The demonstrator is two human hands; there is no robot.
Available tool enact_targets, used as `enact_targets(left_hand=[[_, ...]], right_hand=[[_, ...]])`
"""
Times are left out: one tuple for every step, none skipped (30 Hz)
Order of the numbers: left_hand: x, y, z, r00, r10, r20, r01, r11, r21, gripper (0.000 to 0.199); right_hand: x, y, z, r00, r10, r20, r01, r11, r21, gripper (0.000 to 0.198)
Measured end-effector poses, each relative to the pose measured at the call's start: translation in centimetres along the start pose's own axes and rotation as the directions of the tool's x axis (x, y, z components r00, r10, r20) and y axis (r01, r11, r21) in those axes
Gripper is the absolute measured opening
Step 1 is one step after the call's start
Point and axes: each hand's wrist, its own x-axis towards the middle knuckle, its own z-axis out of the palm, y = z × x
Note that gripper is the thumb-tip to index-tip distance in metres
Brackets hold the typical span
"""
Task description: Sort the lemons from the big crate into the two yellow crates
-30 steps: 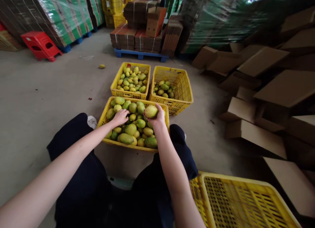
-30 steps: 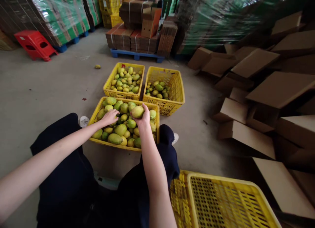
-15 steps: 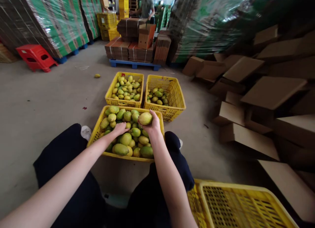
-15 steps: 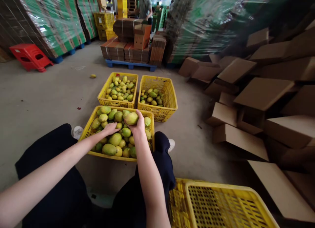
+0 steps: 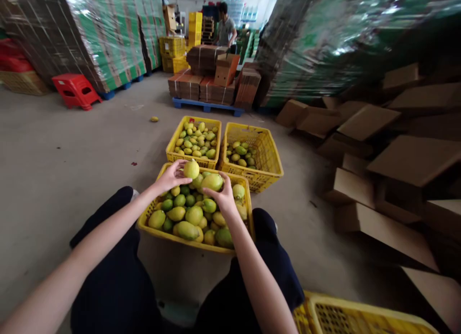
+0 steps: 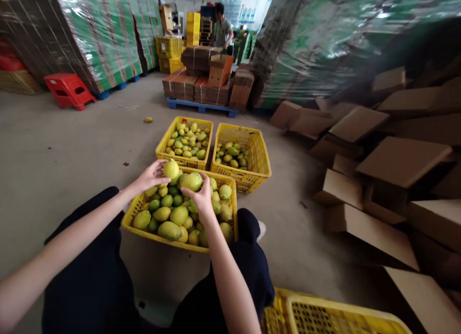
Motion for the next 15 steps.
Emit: enact_targets(left_hand=[[0.0,0.2,0.2,1.000,0.010,-0.009,-0.010,1.000,-0.010,0.088],[-0.1,0.1,0.6,1.000,0.000,-0.018,0.000,1.000,-0.026,0.088],[-0.2,-0.1,1.0,0.999,-0.022,-0.030,0.021,0.998,-0.053,0.088],[-0.4,-0.4,1.5,0.998,-0.049,-0.036,0.046,0.995,-0.084,0.087],[-0.6,-0.6,1.9,0.997,-0.073,-0.031,0.069,0.992,-0.110,0.086],[-0.8,-0.8,2.4,0.996,-0.084,-0.023,0.080,0.989,-0.123,0.086],[-1.0,-0.8,2.7,0.997,-0.078,-0.016,0.076,0.990,-0.123,0.086],[-1.3,-0.6,2.9,0.998,-0.057,-0.015,0.055,0.992,-0.112,0.085],[-1.6,-0.3,3.1,1.000,-0.025,-0.018,0.023,0.996,-0.091,0.083],[-1.9,0.1,3.1,1.000,0.014,-0.027,-0.015,0.998,-0.062,0.079],[-2.3,0.6,3.1,0.998,0.056,-0.041,-0.057,0.998,-0.026,0.075],[-2.6,1.2,3.1,0.994,0.100,-0.054,-0.100,0.995,0.013,0.071],[-3.0,1.8,3.0,0.988,0.144,-0.061,-0.141,0.989,0.052,0.066],[-3.3,2.3,2.9,0.980,0.187,-0.065,-0.181,0.979,0.089,0.062],[-3.6,2.9,2.8,0.971,0.228,-0.070,-0.218,0.968,0.126,0.058]], right_hand=[[-0.1,0.2,-0.1,0.994,-0.112,-0.006,0.111,0.985,-0.130,0.075],[-0.1,0.4,-0.3,0.977,-0.214,0.009,0.209,0.942,-0.262,0.072],[-0.1,0.6,-0.5,0.953,-0.300,0.041,0.293,0.879,-0.375,0.067],[0.0,0.7,-0.7,0.924,-0.375,0.077,0.368,0.812,-0.453,0.062],[0.0,0.8,-1.0,0.892,-0.439,0.111,0.431,0.745,-0.509,0.057],[0.0,0.8,-1.1,0.859,-0.492,0.139,0.481,0.685,-0.547,0.053],[0.0,0.8,-1.3,0.829,-0.536,0.161,0.521,0.633,-0.573,0.050],[0.1,0.8,-1.4,0.802,-0.568,0.183,0.552,0.589,-0.590,0.048],[0.1,0.8,-1.5,0.780,-0.591,0.204,0.577,0.554,-0.601,0.047],[0.1,0.7,-1.6,0.763,-0.607,0.222,0.596,0.527,-0.606,0.047],[0.0,0.6,-1.7,0.750,-0.619,0.235,0.609,0.507,-0.610,0.047],[-0.1,0.5,-1.7,0.740,-0.627,0.244,0.619,0.493,-0.611,0.047],[-0.2,0.4,-1.7,0.732,-0.634,0.249,0.627,0.483,-0.612,0.048],[-0.3,0.3,-1.7,0.725,-0.642,0.250,0.632,0.477,-0.610,0.048],[-0.5,0.2,-1.7,0.720,-0.648,0.248,0.638,0.476,-0.606,0.048]])
